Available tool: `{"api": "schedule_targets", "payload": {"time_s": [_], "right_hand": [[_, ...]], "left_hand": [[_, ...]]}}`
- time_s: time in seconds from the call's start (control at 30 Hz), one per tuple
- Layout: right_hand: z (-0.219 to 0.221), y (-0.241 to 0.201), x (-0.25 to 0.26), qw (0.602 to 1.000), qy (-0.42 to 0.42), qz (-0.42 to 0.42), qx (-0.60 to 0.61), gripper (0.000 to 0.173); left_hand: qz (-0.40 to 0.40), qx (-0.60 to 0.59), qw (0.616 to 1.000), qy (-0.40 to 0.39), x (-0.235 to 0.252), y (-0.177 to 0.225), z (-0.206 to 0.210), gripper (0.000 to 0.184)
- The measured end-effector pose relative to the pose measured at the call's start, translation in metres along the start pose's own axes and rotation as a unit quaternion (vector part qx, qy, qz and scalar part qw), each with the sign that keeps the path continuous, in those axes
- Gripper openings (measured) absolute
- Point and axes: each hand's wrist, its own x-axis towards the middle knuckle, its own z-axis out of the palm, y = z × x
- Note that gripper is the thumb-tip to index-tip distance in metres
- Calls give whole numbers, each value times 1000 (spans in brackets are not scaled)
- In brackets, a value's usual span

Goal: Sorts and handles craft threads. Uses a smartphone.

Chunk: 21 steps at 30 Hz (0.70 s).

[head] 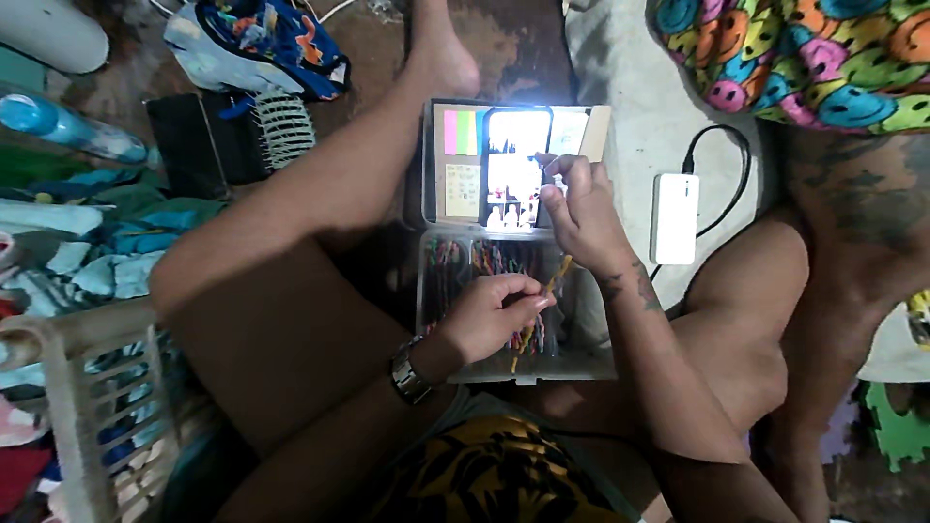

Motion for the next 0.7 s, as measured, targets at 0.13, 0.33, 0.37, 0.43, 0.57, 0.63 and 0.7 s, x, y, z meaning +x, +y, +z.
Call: {"api": "schedule_targets", "payload": {"time_s": [0.13, 0.33, 0.37, 0.43, 0.57, 0.63, 0.7], "right_hand": [[-8, -17, -27, 962, -25, 35, 270, 36], [-3, -13, -61, 791, -190, 51, 580, 20], [-1, -14, -63, 779, -171, 58, 601, 14], [2, -18, -63, 750, -138, 79, 642, 6], [8, -28, -65, 708, -91, 108, 692, 2], [11, -34, -66, 702, -48, 156, 694, 10], [14, -38, -67, 716, -24, 198, 669, 14]], "left_hand": [[-16, -91, 995, 23, -1, 2, -3, 15], [-71, -258, 964, 4, 1, 4, -2, 18], [-81, -273, 959, -3, 1, 5, -2, 19], [-72, -267, 961, -16, 1, 4, -1, 18], [11, -120, 993, 8, 2, -1, -1, 13], [30, -45, 998, 28, 2, -3, -1, 13], [18, -3, 999, 38, 3, -5, -1, 16]]}}
